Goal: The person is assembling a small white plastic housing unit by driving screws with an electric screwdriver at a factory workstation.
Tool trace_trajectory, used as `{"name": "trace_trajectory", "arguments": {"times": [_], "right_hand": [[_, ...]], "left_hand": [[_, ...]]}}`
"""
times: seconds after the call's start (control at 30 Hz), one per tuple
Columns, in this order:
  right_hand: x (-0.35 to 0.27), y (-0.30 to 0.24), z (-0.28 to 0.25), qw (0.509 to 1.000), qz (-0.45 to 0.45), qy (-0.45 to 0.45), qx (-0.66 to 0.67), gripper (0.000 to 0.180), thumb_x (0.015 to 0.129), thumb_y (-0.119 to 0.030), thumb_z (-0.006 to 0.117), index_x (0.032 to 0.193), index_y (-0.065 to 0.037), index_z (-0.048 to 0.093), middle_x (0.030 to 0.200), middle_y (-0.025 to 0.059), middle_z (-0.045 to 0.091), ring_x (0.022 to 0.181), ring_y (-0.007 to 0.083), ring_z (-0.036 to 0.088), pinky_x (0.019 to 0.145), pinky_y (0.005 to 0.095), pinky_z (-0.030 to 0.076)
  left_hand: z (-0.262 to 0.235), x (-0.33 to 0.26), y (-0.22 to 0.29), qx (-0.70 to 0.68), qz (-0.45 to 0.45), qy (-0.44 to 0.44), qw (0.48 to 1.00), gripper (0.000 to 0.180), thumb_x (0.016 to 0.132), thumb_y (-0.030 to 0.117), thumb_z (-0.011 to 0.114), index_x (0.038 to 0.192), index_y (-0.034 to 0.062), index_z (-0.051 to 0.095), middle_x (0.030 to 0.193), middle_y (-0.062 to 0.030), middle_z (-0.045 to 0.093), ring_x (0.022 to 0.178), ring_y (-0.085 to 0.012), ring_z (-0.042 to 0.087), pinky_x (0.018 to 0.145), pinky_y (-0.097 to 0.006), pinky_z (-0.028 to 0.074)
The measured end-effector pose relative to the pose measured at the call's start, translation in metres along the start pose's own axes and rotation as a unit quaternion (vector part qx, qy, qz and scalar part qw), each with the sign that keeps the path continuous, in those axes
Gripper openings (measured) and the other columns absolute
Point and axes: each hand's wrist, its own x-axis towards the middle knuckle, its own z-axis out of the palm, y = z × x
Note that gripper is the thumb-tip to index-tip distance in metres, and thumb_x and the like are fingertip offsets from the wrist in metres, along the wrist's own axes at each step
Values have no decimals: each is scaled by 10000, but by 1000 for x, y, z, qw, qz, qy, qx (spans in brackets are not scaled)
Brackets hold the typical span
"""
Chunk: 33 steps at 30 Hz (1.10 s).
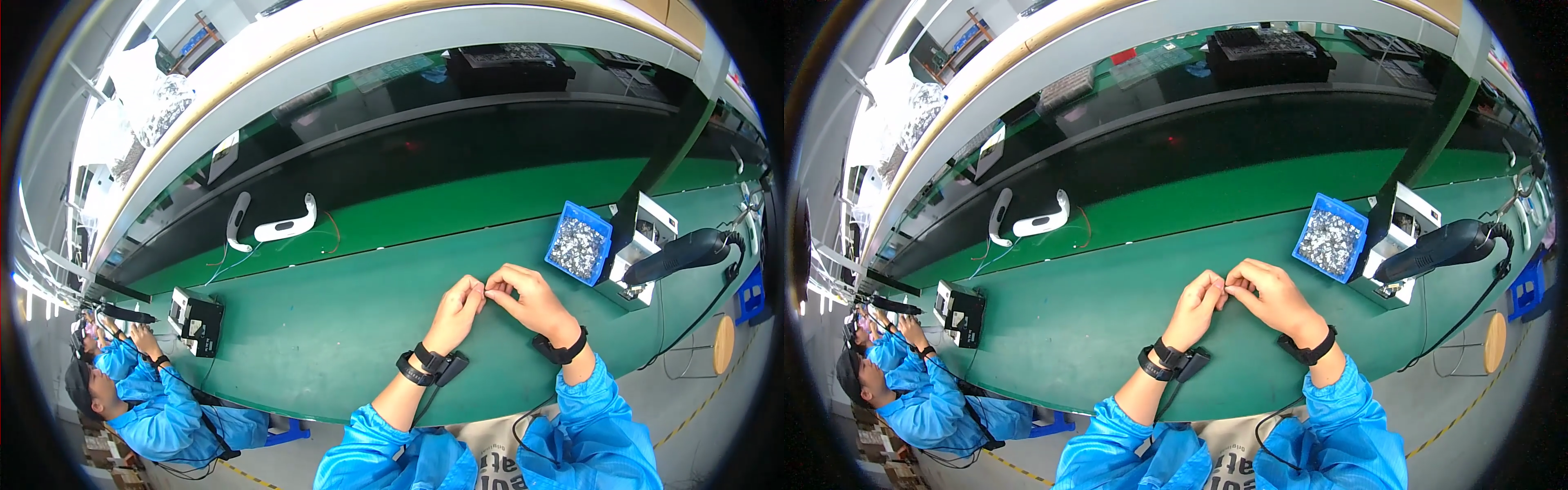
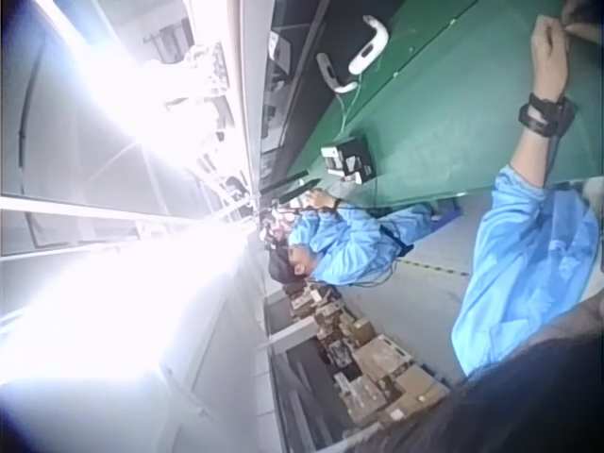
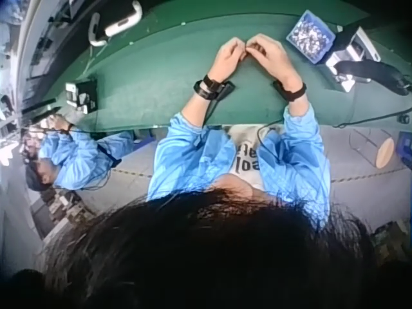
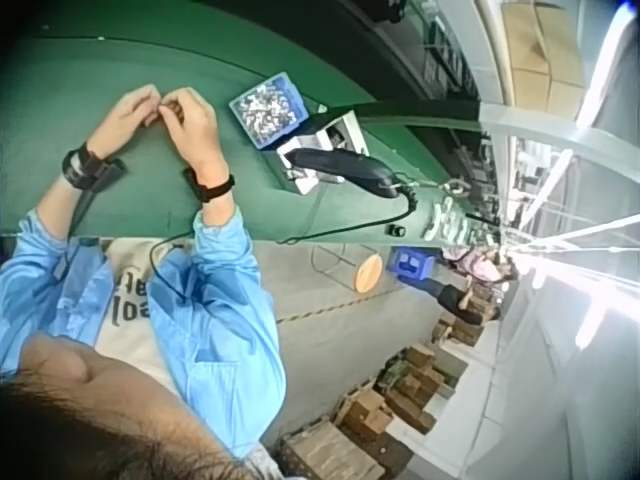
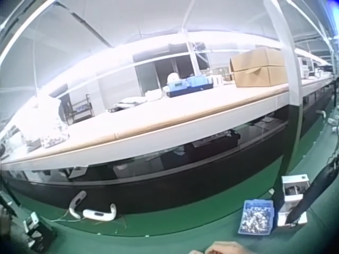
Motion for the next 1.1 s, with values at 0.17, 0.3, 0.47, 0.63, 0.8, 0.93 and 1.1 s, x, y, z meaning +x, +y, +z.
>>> {"name": "trace_trajectory", "arguments": {"times": [0.17,0.3,0.47,0.63,0.8,0.93,1.1], "right_hand": [[0,0,-1,1000,11,0,-2,89,939,-63,717,984,3,676,887,102,672,775,209,671,677,338,528],[-1,1,-2,1000,21,-3,0,92,948,-71,710,988,4,677,892,98,675,780,196,668,671,327,520],[-2,4,-2,1000,20,6,18,90,964,-74,693,1007,2,668,889,87,676,768,178,648,664,312,509],[-2,7,-1,999,21,12,26,79,971,-68,679,985,4,650,878,79,672,753,162,639,661,309,506],[-2,9,-2,999,21,2,33,67,964,-54,671,969,5,640,864,71,668,734,146,630,649,306,502],[-3,11,-3,999,32,-5,33,61,955,-53,666,968,1,640,855,69,664,728,143,625,645,302,499],[-2,7,-5,998,55,-18,33,64,951,-59,662,959,-1,635,855,70,661,734,144,625,648,301,500]], "left_hand": [[-1,1,2,9,5,-6,1000,246,1129,226,493,953,64,552,823,22,537,763,-78,479,701,-250,423],[1,1,4,1,21,-23,1000,246,1130,234,497,975,59,573,839,17,551,783,-79,498,724,-249,439],[2,0,2,-5,34,-20,999,217,1123,217,515,1001,55,591,846,20,558,791,-77,506,730,-246,442],[3,1,2,-4,35,-11,999,187,1118,187,527,1033,45,613,861,19,574,806,-72,522,736,-242,452],[2,1,2,15,41,-18,999,192,1116,181,532,1024,35,617,863,19,582,812,-72,532,744,-239,458],[3,1,3,30,44,-17,998,197,1114,177,534,1011,30,616,862,16,587,815,-73,537,746,-239,460],[2,1,2,36,39,-18,998,187,1110,168,540,1011,28,615,863,13,587,817,-76,540,750,-244,466]]}}
